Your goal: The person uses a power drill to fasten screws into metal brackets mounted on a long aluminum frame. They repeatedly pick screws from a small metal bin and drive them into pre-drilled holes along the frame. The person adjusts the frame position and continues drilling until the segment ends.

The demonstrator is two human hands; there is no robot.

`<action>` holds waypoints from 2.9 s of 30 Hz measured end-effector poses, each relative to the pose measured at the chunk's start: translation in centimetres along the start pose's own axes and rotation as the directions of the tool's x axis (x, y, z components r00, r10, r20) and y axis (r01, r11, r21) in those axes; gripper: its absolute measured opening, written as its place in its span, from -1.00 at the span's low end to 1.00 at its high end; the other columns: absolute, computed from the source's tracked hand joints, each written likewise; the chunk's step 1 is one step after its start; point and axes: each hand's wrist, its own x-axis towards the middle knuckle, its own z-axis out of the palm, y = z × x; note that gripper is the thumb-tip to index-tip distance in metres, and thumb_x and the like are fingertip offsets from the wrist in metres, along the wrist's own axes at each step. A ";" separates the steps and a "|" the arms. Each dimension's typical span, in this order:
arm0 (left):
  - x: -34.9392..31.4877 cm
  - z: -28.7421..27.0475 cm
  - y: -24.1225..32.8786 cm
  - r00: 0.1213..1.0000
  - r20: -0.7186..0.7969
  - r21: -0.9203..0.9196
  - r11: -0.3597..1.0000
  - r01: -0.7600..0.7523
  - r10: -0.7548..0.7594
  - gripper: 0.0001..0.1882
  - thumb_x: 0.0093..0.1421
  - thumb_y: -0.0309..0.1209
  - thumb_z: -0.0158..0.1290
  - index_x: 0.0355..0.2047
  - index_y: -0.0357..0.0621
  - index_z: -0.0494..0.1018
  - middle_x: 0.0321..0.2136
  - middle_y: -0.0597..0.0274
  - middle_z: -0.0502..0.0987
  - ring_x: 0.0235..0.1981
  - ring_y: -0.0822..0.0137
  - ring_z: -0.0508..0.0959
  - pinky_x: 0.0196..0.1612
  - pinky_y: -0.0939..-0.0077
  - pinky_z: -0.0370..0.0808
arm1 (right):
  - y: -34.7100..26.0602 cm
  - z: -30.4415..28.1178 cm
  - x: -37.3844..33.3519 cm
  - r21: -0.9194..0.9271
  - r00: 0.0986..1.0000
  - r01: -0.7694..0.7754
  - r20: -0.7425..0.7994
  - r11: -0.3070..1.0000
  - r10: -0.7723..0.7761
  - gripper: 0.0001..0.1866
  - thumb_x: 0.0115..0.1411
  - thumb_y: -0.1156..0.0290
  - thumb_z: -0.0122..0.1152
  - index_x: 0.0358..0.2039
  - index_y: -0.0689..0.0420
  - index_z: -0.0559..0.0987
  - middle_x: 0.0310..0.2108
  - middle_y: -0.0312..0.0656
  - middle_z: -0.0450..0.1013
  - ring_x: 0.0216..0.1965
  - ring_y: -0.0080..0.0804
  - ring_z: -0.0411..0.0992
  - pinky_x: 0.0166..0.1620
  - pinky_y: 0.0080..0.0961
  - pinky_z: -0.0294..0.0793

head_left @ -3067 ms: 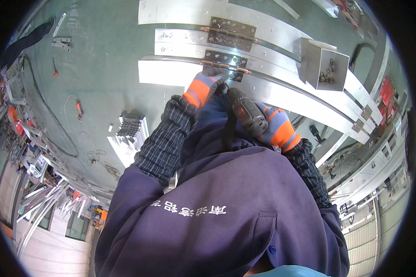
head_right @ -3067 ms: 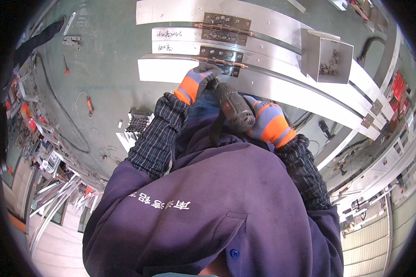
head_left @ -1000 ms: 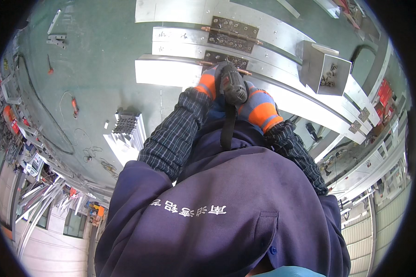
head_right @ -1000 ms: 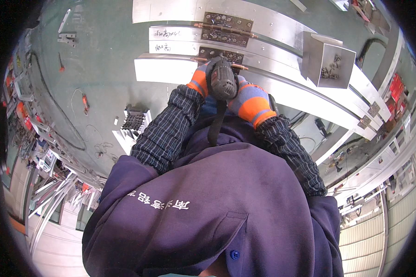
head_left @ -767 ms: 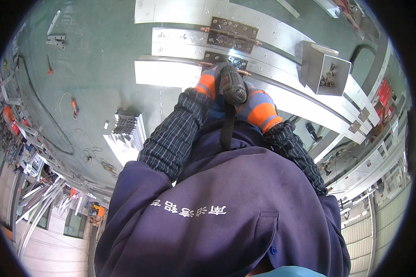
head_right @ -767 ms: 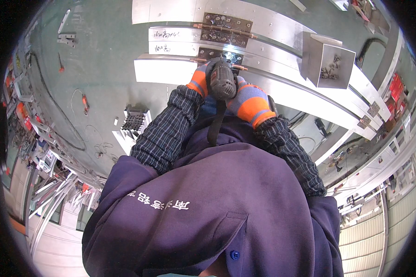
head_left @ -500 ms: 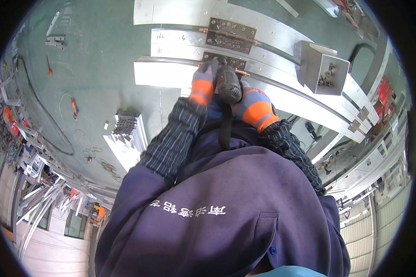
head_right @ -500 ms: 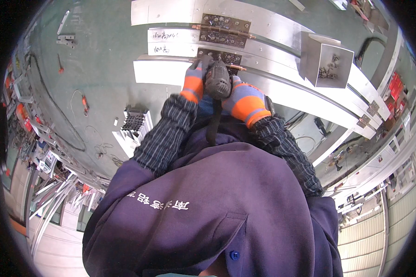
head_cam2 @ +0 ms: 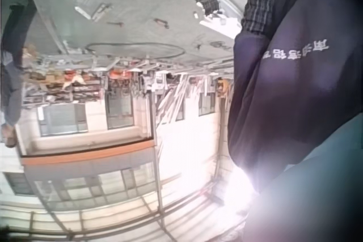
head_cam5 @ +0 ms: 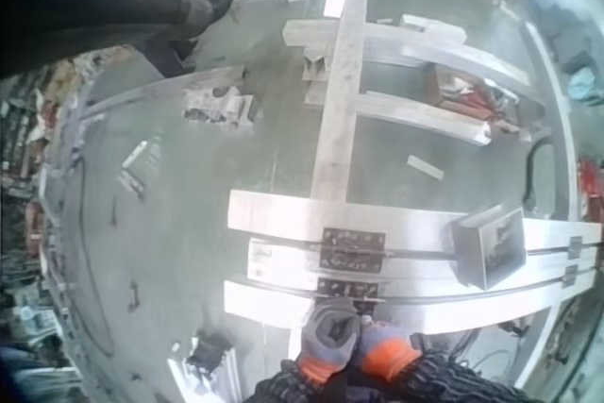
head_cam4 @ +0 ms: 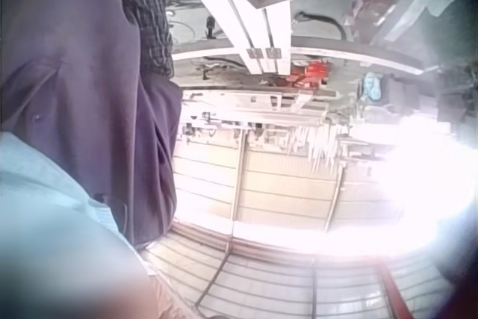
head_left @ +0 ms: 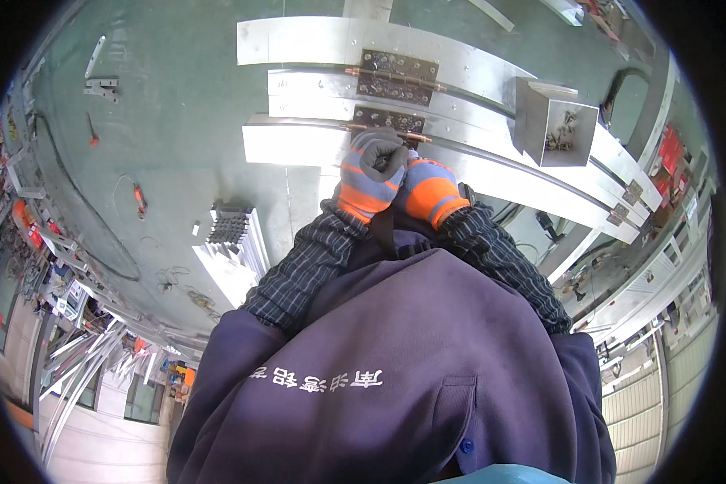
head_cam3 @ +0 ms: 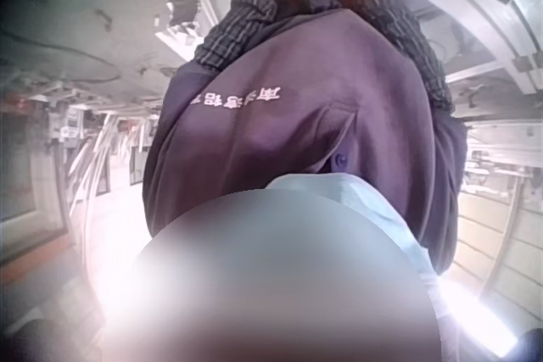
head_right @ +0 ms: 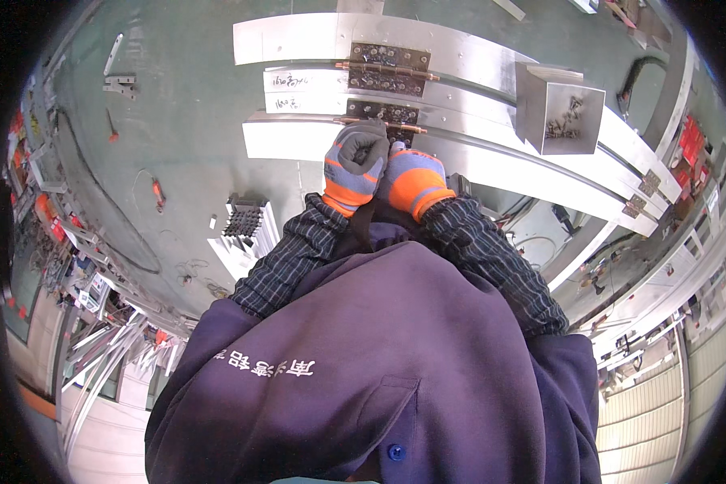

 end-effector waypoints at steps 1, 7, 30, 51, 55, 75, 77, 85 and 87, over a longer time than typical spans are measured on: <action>0.1 -0.1 0.0 1.000 0.013 -0.006 1.000 0.017 -0.017 -0.88 0.16 -0.56 0.28 -0.29 -0.25 0.58 -0.20 0.04 0.65 -0.10 0.10 0.64 -0.02 0.29 0.57 | 0.0 -0.2 0.1 0.008 1.000 0.001 0.005 1.000 -0.001 -0.39 0.15 0.06 0.27 0.09 0.22 0.48 -0.05 0.14 0.62 0.02 0.11 0.59 0.09 -0.10 0.56; 1.2 -0.1 0.5 1.000 0.019 0.014 1.000 -0.014 0.014 -0.89 0.15 -0.58 0.27 -0.32 -0.25 0.57 -0.24 0.06 0.66 -0.11 0.09 0.64 -0.02 0.27 0.57 | 0.3 -1.0 0.0 0.028 1.000 0.028 0.004 0.999 -0.028 -0.43 0.11 0.11 0.29 0.04 0.21 0.53 -0.05 0.12 0.62 0.03 0.13 0.58 0.08 -0.09 0.56; 1.1 -0.6 -0.3 1.000 0.023 -0.092 0.996 0.003 -0.001 -0.87 0.17 -0.63 0.23 -0.27 -0.26 0.54 -0.16 0.05 0.63 -0.05 0.14 0.63 0.03 0.32 0.56 | -1.2 -3.1 0.1 0.012 0.997 -0.013 0.073 1.000 0.012 -0.45 0.09 0.10 0.31 0.01 0.20 0.58 -0.06 0.11 0.63 0.01 0.10 0.59 0.06 -0.10 0.58; 1.3 0.0 -0.1 1.000 0.021 -0.098 0.995 0.018 -0.016 -0.85 0.17 -0.56 0.27 -0.27 -0.25 0.54 -0.15 0.03 0.64 -0.03 0.07 0.62 0.05 0.24 0.55 | -0.2 -3.2 0.5 -0.003 0.997 0.018 0.080 1.000 -0.018 -0.44 0.11 0.02 0.33 -0.01 0.17 0.58 -0.07 0.11 0.63 0.02 0.10 0.59 0.06 -0.09 0.57; 1.3 0.0 -0.3 1.000 0.023 -0.067 0.998 -0.017 0.018 -0.84 0.17 -0.56 0.27 -0.26 -0.25 0.54 -0.16 0.04 0.64 -0.05 0.07 0.62 0.04 0.24 0.55 | -0.1 -3.0 0.4 0.010 0.998 0.018 0.058 1.000 -0.019 -0.44 0.10 0.02 0.35 -0.02 0.17 0.58 -0.08 0.11 0.63 0.01 0.10 0.59 0.05 -0.11 0.58; 1.7 0.3 0.2 0.996 0.013 -0.043 0.995 -0.091 0.092 -0.83 0.16 -0.59 0.25 -0.25 -0.24 0.51 -0.19 0.07 0.62 -0.11 0.09 0.62 -0.02 0.25 0.55 | 0.6 -2.7 0.6 -0.045 0.998 0.044 0.056 0.998 -0.042 -0.39 0.05 0.09 0.36 0.04 0.21 0.55 -0.12 0.11 0.63 -0.03 0.10 0.60 0.01 -0.10 0.59; 1.8 0.4 0.3 0.995 0.003 -0.043 0.994 -0.101 0.101 -0.83 0.16 -0.58 0.25 -0.25 -0.24 0.51 -0.19 0.07 0.62 -0.12 0.09 0.62 -0.02 0.25 0.55 | 0.7 -2.7 0.6 -0.061 0.997 0.041 0.061 0.997 -0.037 -0.37 0.04 0.08 0.38 0.05 0.22 0.55 -0.12 0.11 0.63 -0.03 0.10 0.60 0.01 -0.10 0.60; 1.7 0.5 0.5 0.996 0.002 -0.040 0.995 -0.091 0.091 -0.82 0.13 -0.56 0.29 -0.30 -0.19 0.50 -0.24 0.08 0.62 -0.15 0.07 0.62 -0.04 0.22 0.55 | 0.8 -2.7 0.5 -0.067 0.996 0.028 0.086 0.997 -0.022 -0.32 0.03 0.08 0.40 0.10 0.24 0.54 -0.09 0.12 0.63 -0.01 0.09 0.60 0.03 -0.12 0.60; 1.6 0.4 0.5 0.996 0.019 -0.042 0.995 -0.087 0.088 -0.83 0.15 -0.58 0.26 -0.27 -0.22 0.51 -0.20 0.05 0.62 -0.12 0.07 0.62 -0.03 0.23 0.56 | 0.8 -2.7 0.6 -0.068 0.996 0.024 0.086 0.997 -0.018 -0.32 0.02 0.09 0.40 0.09 0.24 0.54 -0.09 0.12 0.63 0.00 0.08 0.60 0.03 -0.12 0.60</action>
